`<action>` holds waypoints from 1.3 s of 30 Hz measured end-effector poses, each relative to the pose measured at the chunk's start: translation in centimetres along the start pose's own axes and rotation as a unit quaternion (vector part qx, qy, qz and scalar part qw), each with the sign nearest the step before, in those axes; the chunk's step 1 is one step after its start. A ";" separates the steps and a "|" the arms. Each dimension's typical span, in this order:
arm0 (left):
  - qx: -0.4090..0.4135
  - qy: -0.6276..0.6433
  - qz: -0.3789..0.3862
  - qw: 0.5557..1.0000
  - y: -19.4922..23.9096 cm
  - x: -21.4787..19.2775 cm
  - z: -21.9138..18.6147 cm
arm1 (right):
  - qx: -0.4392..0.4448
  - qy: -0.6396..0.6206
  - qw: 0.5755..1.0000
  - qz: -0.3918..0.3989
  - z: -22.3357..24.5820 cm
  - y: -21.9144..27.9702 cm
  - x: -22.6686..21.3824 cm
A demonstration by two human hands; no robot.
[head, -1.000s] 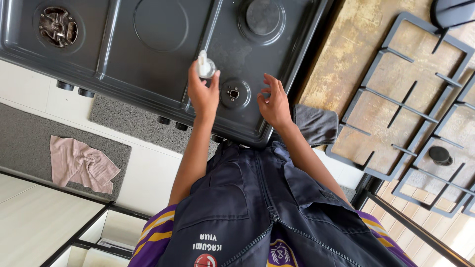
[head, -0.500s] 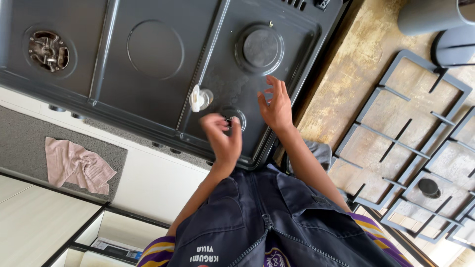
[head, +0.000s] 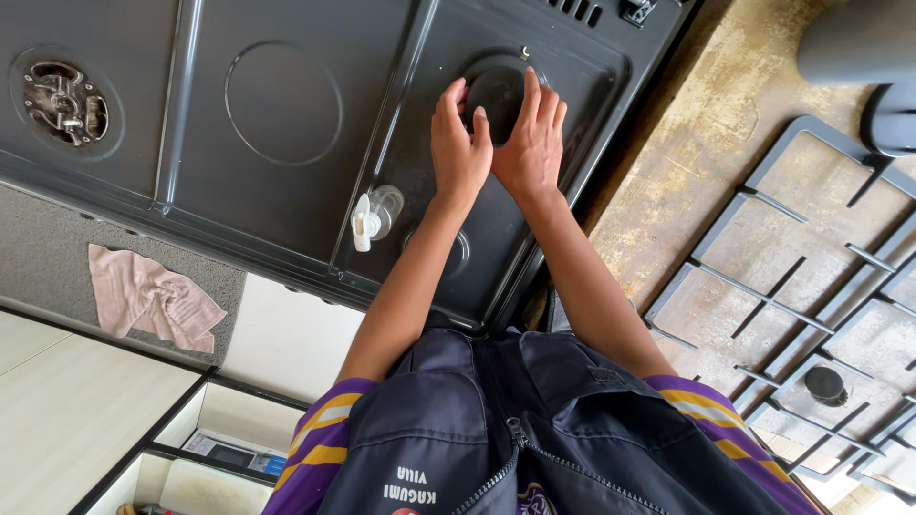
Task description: The person wipes the surface of a gas stove using a paper towel and a cloth, then sprays liquid from a bottle onto the surface and continues wiping it.
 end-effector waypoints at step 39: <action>-0.213 0.340 0.391 0.828 25.4 1.0 -8.9 | 0.099 -0.051 0.987 -0.116 -6.3 31.4 -16.9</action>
Point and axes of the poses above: each hand's wrist, its own y-axis away from the middle knuckle, its own x-axis out of the palm, z = x × y, the point moved 2 cm from there along -y, towards the middle knuckle, and after that the axes turned 1 degree about z, right-handed, at the moved point
